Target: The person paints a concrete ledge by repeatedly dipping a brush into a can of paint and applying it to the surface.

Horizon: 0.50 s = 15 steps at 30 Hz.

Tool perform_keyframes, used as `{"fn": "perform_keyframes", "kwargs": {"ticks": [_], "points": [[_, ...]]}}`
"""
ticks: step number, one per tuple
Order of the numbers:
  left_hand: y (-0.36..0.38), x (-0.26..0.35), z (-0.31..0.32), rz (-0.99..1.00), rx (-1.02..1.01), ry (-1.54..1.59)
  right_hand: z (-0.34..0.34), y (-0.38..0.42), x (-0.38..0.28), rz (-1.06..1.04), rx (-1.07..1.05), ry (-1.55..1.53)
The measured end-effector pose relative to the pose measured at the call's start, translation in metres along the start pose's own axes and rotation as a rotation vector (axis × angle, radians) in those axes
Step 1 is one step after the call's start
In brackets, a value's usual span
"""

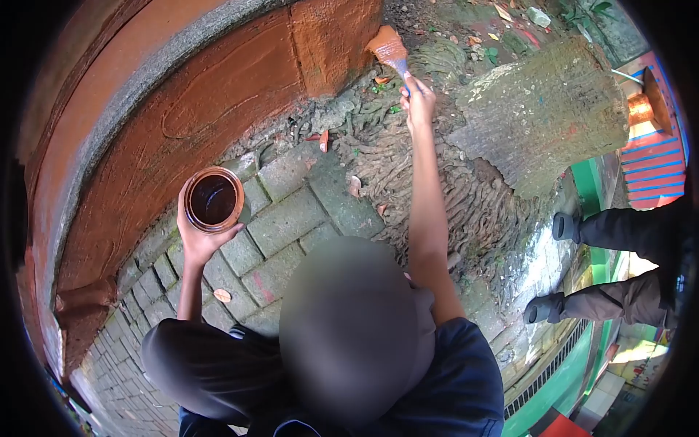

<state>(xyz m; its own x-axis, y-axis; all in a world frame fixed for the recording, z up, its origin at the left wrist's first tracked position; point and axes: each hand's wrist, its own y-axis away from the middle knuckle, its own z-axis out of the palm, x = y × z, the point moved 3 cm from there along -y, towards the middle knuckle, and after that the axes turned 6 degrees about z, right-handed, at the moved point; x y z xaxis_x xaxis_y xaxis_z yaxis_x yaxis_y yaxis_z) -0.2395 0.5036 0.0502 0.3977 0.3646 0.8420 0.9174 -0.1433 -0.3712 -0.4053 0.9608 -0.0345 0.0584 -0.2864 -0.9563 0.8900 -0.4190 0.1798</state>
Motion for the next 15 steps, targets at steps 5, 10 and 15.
{"fn": "perform_keyframes", "kwargs": {"ticks": [5,10,15], "points": [[0.0,-0.004,-0.004,-0.007,0.013,0.008,0.011,0.015,0.011,0.131,-0.199,-0.345],[0.001,-0.006,-0.003,-0.029,0.007,0.001,0.037,0.02,0.01,0.249,-0.228,-0.27],[-0.003,0.0,0.002,-0.021,-0.004,0.022,0.041,0.012,0.037,0.371,-0.203,-0.288]]}}
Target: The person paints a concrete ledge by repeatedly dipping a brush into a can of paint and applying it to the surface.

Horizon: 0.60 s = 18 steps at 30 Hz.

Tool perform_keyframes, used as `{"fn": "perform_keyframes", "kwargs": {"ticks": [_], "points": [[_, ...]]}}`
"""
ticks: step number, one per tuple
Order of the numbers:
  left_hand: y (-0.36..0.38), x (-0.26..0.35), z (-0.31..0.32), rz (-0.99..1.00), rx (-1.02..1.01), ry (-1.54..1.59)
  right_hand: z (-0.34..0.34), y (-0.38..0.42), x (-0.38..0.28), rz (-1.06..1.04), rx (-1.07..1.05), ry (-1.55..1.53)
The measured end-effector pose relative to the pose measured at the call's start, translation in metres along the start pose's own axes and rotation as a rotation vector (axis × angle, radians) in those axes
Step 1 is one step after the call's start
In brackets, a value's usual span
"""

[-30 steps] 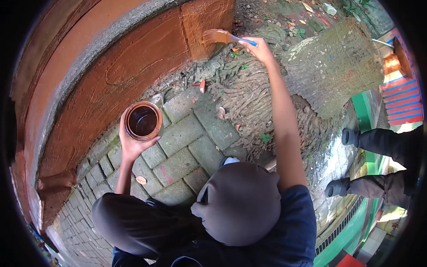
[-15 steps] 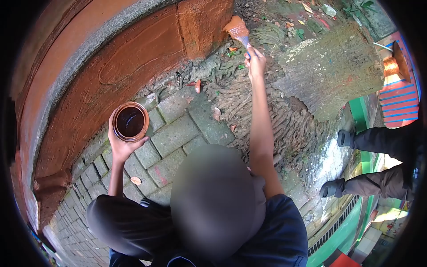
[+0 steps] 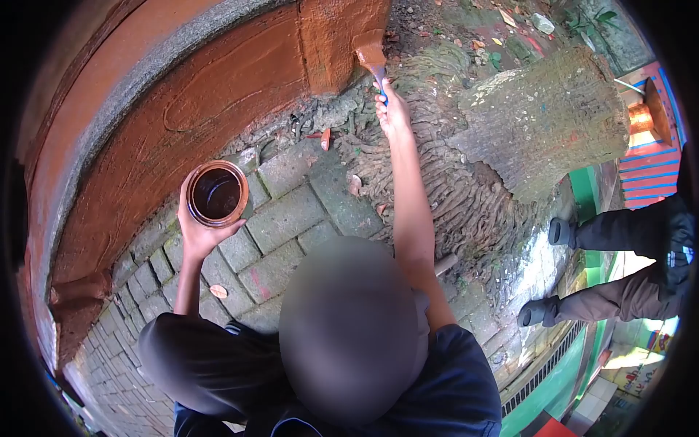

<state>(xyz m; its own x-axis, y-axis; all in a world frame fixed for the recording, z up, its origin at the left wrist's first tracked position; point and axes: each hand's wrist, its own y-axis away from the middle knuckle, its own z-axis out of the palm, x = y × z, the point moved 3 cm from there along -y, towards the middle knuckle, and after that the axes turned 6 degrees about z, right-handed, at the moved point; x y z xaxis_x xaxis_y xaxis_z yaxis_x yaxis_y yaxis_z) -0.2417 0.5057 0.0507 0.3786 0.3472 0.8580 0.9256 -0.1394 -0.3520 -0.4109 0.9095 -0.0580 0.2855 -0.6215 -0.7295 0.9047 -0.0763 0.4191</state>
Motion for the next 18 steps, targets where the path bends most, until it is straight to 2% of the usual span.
{"fn": "perform_keyframes", "kwargs": {"ticks": [3,6,7,9,11,13,15,17,18], "points": [[0.003,0.005,0.002,0.007,0.001,0.035,-0.009,-0.005,0.011,0.051,0.052,-0.011],[0.0,0.01,-0.002,0.067,-0.031,0.03,-0.01,-0.011,0.008,-0.156,0.304,0.258],[0.0,0.013,-0.004,0.074,-0.022,0.029,-0.009,-0.015,0.006,-0.162,0.295,0.261],[-0.001,0.018,-0.006,0.081,0.022,0.074,-0.001,-0.018,-0.006,-0.195,0.452,0.538],[-0.002,0.023,-0.007,0.077,0.057,0.121,0.014,-0.019,-0.019,-0.232,0.467,0.577],[-0.004,0.027,-0.01,0.101,0.039,0.087,0.014,-0.025,-0.028,-0.232,0.542,0.815],[-0.004,0.024,-0.012,0.134,0.063,0.119,0.019,-0.019,-0.048,-0.217,0.521,0.893],[-0.002,0.023,-0.014,0.131,0.049,0.143,0.031,-0.007,-0.067,-0.218,0.283,0.757],[-0.002,0.023,-0.016,0.136,0.047,0.155,0.043,0.001,-0.082,-0.247,0.258,0.759]]}}
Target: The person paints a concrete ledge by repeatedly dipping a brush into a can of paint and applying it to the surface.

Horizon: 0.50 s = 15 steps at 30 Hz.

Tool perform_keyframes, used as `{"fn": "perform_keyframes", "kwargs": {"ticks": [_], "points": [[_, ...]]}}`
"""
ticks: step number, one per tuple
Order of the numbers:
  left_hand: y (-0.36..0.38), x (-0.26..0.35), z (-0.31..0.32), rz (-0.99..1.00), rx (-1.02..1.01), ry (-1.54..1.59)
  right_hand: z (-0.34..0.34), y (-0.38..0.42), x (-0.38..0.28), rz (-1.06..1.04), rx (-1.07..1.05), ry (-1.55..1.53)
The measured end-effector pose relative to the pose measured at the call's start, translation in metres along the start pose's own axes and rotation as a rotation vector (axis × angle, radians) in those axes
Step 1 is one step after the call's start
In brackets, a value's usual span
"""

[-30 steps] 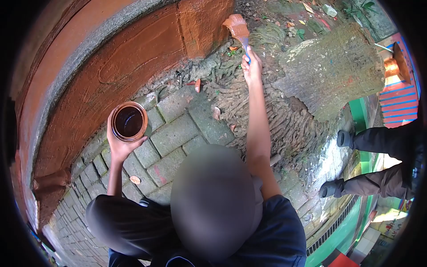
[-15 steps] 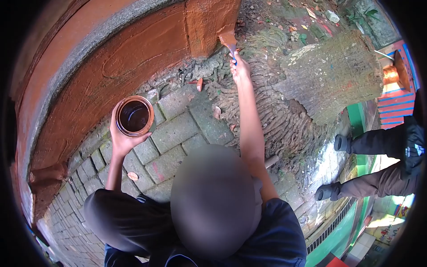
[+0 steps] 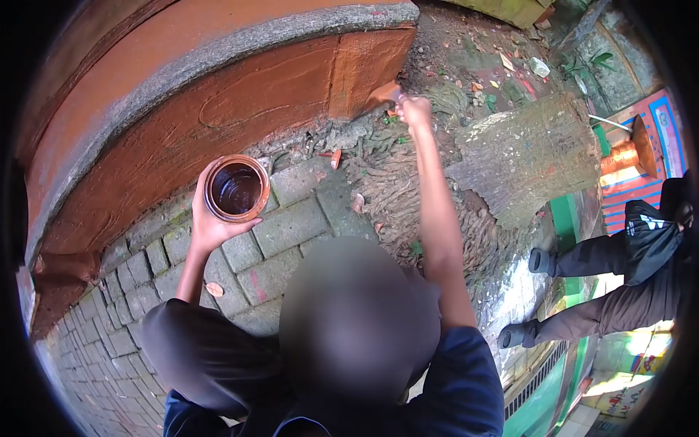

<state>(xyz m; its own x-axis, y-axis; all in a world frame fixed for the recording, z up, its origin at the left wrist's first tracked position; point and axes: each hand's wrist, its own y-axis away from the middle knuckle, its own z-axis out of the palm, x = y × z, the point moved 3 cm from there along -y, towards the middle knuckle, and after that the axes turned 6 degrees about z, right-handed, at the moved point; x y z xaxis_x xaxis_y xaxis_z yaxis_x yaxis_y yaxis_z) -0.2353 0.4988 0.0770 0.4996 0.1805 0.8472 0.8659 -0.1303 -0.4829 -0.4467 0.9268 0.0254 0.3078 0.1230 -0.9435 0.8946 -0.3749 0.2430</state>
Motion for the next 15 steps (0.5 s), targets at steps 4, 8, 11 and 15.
{"fn": "perform_keyframes", "kwargs": {"ticks": [4,8,11,15], "points": [[-0.004,0.004,-0.016,0.009,0.027,-0.019,-0.016,0.024,-0.049,-0.074,-0.021,-0.02],[-0.015,0.01,-0.034,0.062,0.071,-0.09,-0.009,0.026,-0.01,-0.211,0.022,0.045],[-0.032,0.027,-0.061,0.084,0.01,-0.178,0.018,0.047,0.014,-0.493,0.27,0.342],[-0.063,0.071,-0.087,0.159,-0.05,-0.258,0.044,0.075,0.025,-0.573,0.426,0.614]]}}
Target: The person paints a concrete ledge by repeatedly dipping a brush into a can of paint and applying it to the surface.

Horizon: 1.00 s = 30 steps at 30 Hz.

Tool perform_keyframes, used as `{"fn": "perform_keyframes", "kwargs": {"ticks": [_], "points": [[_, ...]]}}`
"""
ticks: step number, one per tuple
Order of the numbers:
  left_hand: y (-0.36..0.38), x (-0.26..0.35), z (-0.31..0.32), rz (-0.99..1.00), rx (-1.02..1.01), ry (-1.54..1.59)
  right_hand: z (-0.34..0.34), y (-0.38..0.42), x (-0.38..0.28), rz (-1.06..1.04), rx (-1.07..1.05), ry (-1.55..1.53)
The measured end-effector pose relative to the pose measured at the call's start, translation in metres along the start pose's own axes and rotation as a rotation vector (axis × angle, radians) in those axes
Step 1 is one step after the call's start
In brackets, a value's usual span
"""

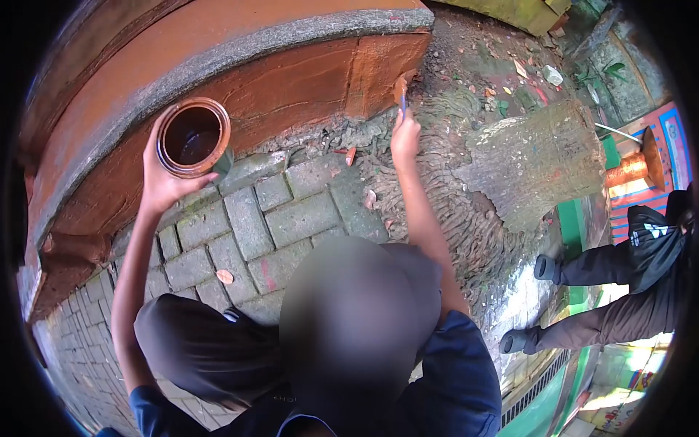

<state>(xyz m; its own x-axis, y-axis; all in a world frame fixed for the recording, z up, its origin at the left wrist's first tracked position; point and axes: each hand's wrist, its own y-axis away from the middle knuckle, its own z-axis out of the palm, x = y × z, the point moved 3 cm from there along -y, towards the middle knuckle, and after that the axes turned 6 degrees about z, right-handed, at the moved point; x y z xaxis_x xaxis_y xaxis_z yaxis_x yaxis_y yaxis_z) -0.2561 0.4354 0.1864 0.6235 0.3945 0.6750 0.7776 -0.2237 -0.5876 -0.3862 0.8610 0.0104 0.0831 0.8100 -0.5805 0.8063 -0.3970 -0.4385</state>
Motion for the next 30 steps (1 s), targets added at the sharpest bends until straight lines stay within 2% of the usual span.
{"fn": "perform_keyframes", "kwargs": {"ticks": [6,9,11,16,18,19,20,22,23,24,26,28,30], "points": [[-0.043,0.044,-0.017,0.02,-0.115,-0.045,0.02,0.011,0.011,-0.029,0.039,0.027],[-0.042,0.051,-0.015,0.024,-0.083,-0.026,0.025,0.015,0.013,-0.008,0.02,0.073],[-0.034,0.048,-0.015,0.02,-0.052,0.004,0.032,0.022,0.013,0.154,-0.161,0.118],[-0.018,0.02,-0.022,-0.02,-0.001,0.023,0.035,0.045,-0.017,0.118,-0.186,0.038],[-0.02,0.004,-0.021,-0.015,0.011,0.005,0.028,0.055,-0.04,0.03,-0.317,0.034],[-0.02,-0.002,-0.021,-0.026,0.024,0.024,0.01,0.064,-0.065,0.05,-0.433,-0.073],[-0.021,-0.009,-0.02,-0.036,0.038,0.042,0.018,0.066,-0.067,0.044,-0.433,-0.071],[-0.023,-0.015,-0.019,-0.051,0.079,0.042,0.021,0.07,-0.093,-0.131,-0.533,-0.074],[-0.023,-0.02,-0.017,-0.089,0.116,0.059,0.013,0.064,-0.091,0.014,-0.621,-0.116],[-0.022,-0.021,-0.015,-0.131,0.148,0.076,0.008,0.055,-0.086,-0.061,-0.588,-0.077],[-0.026,-0.017,-0.013,-0.093,0.129,0.043,0.012,0.028,-0.046,-0.168,-0.431,-0.063],[-0.028,-0.013,-0.011,-0.076,0.115,0.056,0.0,0.004,-0.018,-0.223,-0.315,0.075],[-0.028,-0.014,-0.008,-0.087,0.116,0.092,-0.015,-0.006,-0.001,-0.197,-0.322,0.163]]}}
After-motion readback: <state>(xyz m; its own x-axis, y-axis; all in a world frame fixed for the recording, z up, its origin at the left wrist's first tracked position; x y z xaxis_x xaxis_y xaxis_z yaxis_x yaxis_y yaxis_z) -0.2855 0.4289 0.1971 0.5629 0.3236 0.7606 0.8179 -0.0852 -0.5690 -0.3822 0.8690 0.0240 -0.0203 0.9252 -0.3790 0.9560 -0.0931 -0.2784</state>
